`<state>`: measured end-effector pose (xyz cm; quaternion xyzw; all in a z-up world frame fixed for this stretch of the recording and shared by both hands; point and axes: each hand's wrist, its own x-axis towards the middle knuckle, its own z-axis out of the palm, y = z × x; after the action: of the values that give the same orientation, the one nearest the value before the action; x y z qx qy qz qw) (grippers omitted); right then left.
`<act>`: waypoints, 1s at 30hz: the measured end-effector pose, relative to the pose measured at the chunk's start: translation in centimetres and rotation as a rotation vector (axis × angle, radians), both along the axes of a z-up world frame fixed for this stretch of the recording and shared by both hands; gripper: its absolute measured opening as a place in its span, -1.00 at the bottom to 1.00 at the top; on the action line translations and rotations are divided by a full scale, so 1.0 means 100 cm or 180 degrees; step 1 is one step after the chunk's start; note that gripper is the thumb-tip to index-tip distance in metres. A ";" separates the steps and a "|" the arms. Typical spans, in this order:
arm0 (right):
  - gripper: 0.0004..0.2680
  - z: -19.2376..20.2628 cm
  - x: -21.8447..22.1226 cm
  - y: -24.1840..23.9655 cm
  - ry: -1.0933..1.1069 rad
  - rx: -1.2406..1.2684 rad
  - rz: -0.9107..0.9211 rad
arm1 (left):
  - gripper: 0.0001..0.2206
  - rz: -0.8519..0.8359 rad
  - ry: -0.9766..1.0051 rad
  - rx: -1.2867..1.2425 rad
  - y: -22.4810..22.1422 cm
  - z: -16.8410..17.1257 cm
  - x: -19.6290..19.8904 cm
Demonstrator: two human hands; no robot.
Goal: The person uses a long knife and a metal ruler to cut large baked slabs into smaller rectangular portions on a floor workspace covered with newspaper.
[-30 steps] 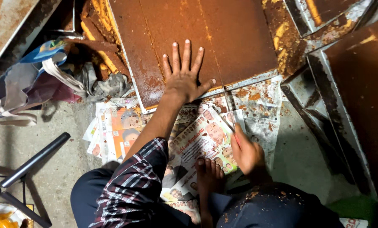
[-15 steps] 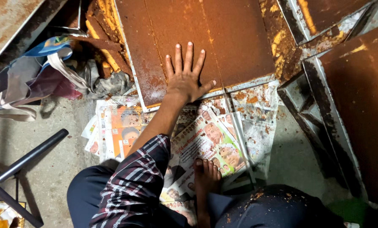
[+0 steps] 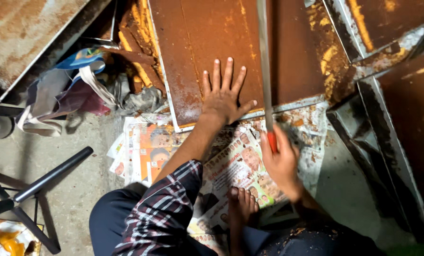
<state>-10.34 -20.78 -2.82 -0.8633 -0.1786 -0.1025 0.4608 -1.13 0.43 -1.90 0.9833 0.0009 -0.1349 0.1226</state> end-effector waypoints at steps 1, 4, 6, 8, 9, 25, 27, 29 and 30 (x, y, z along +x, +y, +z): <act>-0.76 0.013 0.021 0.019 -0.0134 -0.0057 0.0026 | -0.08 0.0017 -0.0012 0.0014 0.003 0.002 0.001; -0.74 0.036 0.062 0.059 -0.0279 -0.0340 -0.0036 | -0.07 -0.0203 0.0245 -0.0064 0.023 0.007 0.004; -0.74 0.036 0.078 0.080 -0.0150 -0.0303 -0.0038 | -0.07 -0.0573 0.0140 0.0059 0.047 0.012 0.006; -0.74 0.030 0.086 0.089 0.0019 -0.0295 -0.0023 | -0.05 -0.0395 0.0320 0.0168 0.070 0.018 0.014; -0.73 0.028 0.089 0.092 0.0138 -0.0379 0.0049 | -0.03 -0.0234 0.0482 0.0293 0.080 0.023 0.020; -0.71 0.025 0.080 0.114 0.0108 -0.0901 0.0124 | 0.15 0.0267 0.0730 -0.0346 0.100 0.012 0.029; -0.70 0.024 0.077 0.117 0.0061 -0.0895 0.0128 | 0.14 0.0283 0.0698 -0.0320 0.099 0.013 0.028; -0.70 0.021 0.075 0.118 0.0025 -0.0892 0.0124 | 0.13 0.0296 0.0688 -0.0323 0.099 0.013 0.028; -0.70 0.019 0.074 0.119 -0.0007 -0.0882 0.0119 | 0.13 0.0314 0.0696 -0.0329 0.099 0.012 0.029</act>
<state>-2.99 -8.91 -0.92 -0.9151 -0.2076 -0.0692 0.3387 1.73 10.34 -0.70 0.9538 0.0557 -0.2349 0.1787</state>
